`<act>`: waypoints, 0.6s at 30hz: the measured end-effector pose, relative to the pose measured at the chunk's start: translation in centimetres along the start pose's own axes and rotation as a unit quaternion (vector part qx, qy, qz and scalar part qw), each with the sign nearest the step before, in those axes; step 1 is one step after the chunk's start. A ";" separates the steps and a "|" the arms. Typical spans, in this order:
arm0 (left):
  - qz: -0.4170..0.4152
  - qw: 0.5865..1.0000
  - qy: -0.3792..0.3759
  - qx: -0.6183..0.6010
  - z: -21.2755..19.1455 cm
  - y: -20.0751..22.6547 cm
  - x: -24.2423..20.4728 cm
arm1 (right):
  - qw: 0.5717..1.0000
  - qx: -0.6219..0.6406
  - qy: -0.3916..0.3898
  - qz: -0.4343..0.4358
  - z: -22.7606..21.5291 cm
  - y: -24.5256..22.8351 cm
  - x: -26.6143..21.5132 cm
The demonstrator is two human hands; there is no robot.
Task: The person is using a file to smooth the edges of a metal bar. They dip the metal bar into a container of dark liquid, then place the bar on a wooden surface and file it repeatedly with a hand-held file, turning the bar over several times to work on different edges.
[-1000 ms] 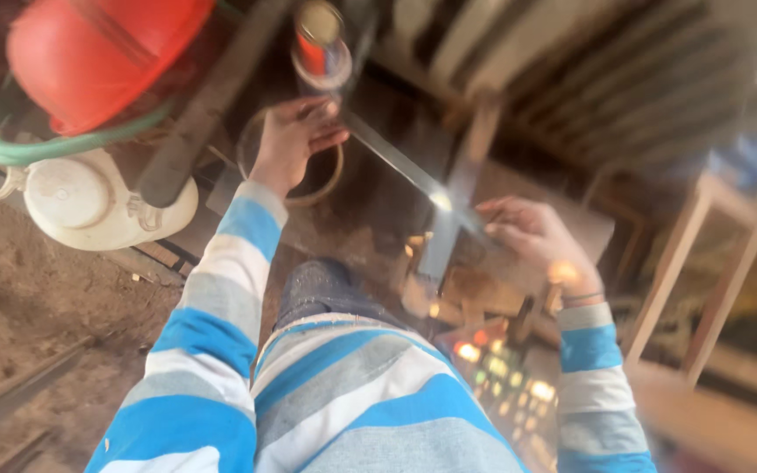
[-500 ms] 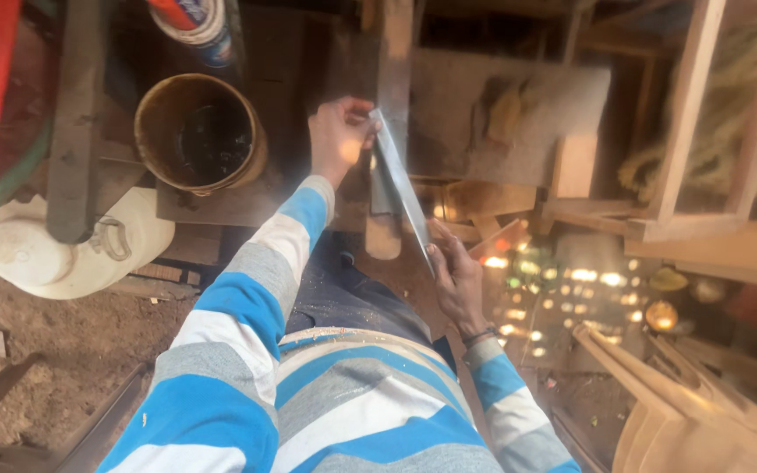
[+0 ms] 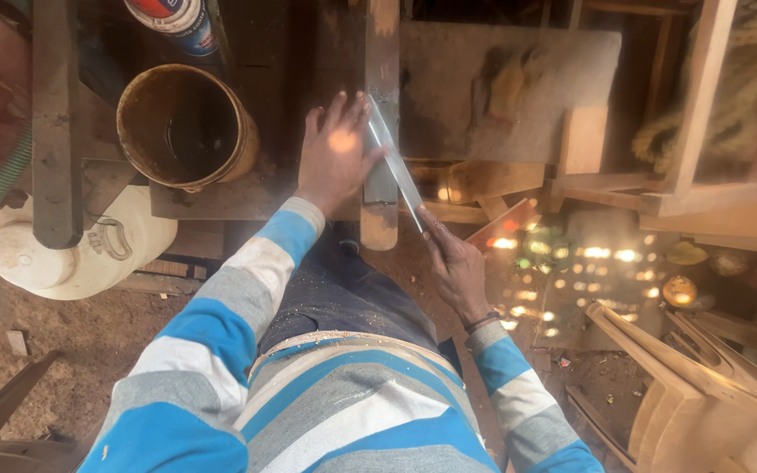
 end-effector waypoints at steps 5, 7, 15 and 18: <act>-0.030 0.995 -0.090 0.001 -0.8 0.5 0.0 | 0.997 -0.040 -0.015 0.064 1.1 1.6 0.5; -0.032 0.994 -0.108 0.002 -1.8 2.1 -1.1 | 0.995 -0.019 -0.028 0.097 0.8 1.7 -1.3; -0.021 0.991 -0.125 0.037 -2.6 6.0 -2.8 | 0.952 -0.070 -0.138 0.265 -0.3 1.9 -5.7; -0.017 0.988 -0.147 -0.038 -1.3 -1.1 4.7 | 0.999 -0.028 0.017 0.038 0.9 -0.7 5.2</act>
Point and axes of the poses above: each hand's wrist, its own x-axis towards the middle knuckle, its own z-axis out of the palm, y = z × x, the point moved 8 cm from there along x, towards the middle knuckle, and after that the axes turned 4 degrees about z, right-handed, at the moved point
